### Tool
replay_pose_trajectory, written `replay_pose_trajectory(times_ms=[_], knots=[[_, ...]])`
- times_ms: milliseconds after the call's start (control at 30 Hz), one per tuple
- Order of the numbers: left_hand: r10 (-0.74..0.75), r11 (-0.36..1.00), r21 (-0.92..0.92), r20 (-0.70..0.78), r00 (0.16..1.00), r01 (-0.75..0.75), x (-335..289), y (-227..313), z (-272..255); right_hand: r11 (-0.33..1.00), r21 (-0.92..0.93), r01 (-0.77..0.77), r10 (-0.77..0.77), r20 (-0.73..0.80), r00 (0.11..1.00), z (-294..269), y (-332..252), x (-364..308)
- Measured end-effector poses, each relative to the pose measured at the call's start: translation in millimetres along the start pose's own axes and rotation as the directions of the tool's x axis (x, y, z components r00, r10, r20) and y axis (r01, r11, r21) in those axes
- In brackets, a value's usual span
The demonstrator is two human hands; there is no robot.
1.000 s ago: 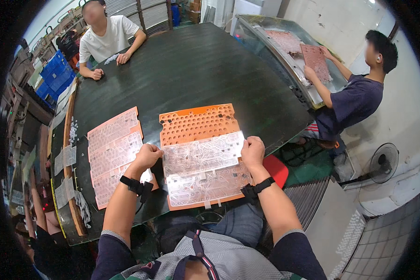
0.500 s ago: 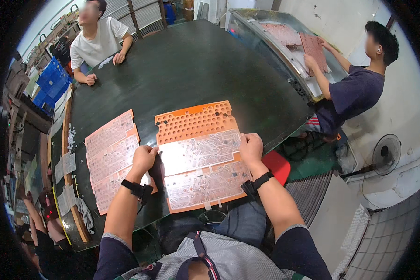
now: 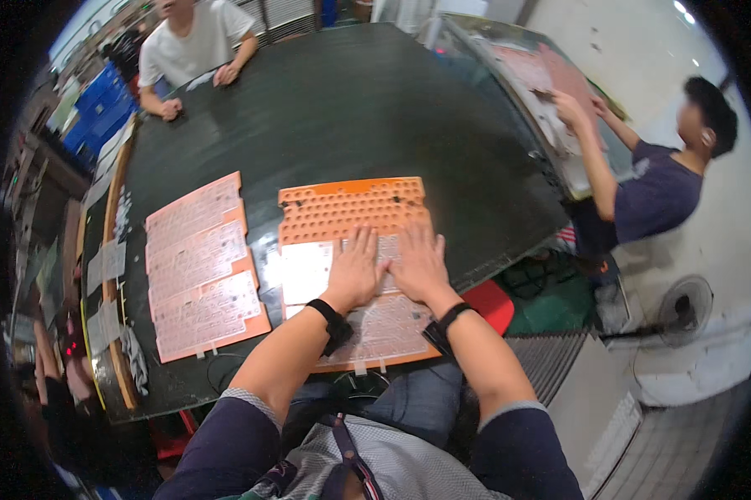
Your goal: Manual assembly and sorting of small electronic or mechanical components onto templates in an industrial setting.
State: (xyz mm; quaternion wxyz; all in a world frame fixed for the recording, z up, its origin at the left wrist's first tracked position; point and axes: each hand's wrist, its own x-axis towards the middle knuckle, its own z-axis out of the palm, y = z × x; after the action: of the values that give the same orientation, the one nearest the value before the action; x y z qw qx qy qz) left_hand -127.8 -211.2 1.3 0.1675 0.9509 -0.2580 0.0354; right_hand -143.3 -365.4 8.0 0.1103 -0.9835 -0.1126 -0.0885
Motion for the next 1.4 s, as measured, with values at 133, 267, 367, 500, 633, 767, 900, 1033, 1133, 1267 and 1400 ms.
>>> replay_pose_trajectory(times_ms=[133,267,367,500,633,767,900,1033,1133,1267,1400], knots=[[-0.077,0.996,0.053,0.043,0.996,0.075,-13.6,-13.0,-12.0,0.993,-0.051,-0.102,0.109,0.154,0.982,-4.8,4.9,-5.0],[-0.134,0.989,0.07,0.08,0.988,0.129,-24.9,-31.6,-21.1,0.994,-0.027,-0.106,0.108,0.14,0.984,-3.3,7.5,-4.9],[-0.232,0.972,0.056,0.146,0.962,0.227,-29.7,-43.2,-41.5,0.984,-0.062,-0.165,0.173,0.17,0.97,-9.7,8.0,-4.3],[-0.252,0.964,0.125,0.142,0.957,0.236,-36.6,-51.3,-36.7,0.932,-0.132,-0.338,0.363,0.335,0.87,-23.2,-36.1,25.6],[-0.214,0.972,0.122,0.126,0.969,0.199,-37.9,-49.1,-36.3,0.971,0.046,0.237,-0.238,0.019,0.971,21.3,-50.9,13.3],[-0.149,0.983,0.126,0.155,0.977,0.13,-35.7,-50.4,-42.0,0.995,0.075,0.061,-0.071,0.139,0.988,18.7,-38.8,10.7],[-0.028,0.994,0.108,0.202,0.979,0.006,-47.9,-63.1,-49.5,0.998,-0.007,-0.065,0.065,0.138,0.988,12.3,-37.8,6.5],[-0.049,0.994,0.107,0.223,0.973,0.025,-42.6,-61.1,-48.4,0.973,-0.16,-0.166,0.19,0.145,0.971,-2.2,-8.7,8.1],[-0.024,0.995,0.101,0.192,0.981,0.004,-31.3,-51.3,-37.7,0.98,-0.126,-0.151,0.167,0.131,0.977,-9.2,11.4,5.4],[-0.173,0.985,0.032,0.122,0.977,0.17,-26.7,-49.0,-34.3,0.981,-0.071,-0.183,0.189,0.099,0.977,-8.0,25.6,5.7],[-0.206,0.976,0.096,0.108,0.973,0.196,-32.2,-50.9,-34.8,0.981,-0.019,-0.192,0.193,0.038,0.981,-4.9,25.6,4.2]])
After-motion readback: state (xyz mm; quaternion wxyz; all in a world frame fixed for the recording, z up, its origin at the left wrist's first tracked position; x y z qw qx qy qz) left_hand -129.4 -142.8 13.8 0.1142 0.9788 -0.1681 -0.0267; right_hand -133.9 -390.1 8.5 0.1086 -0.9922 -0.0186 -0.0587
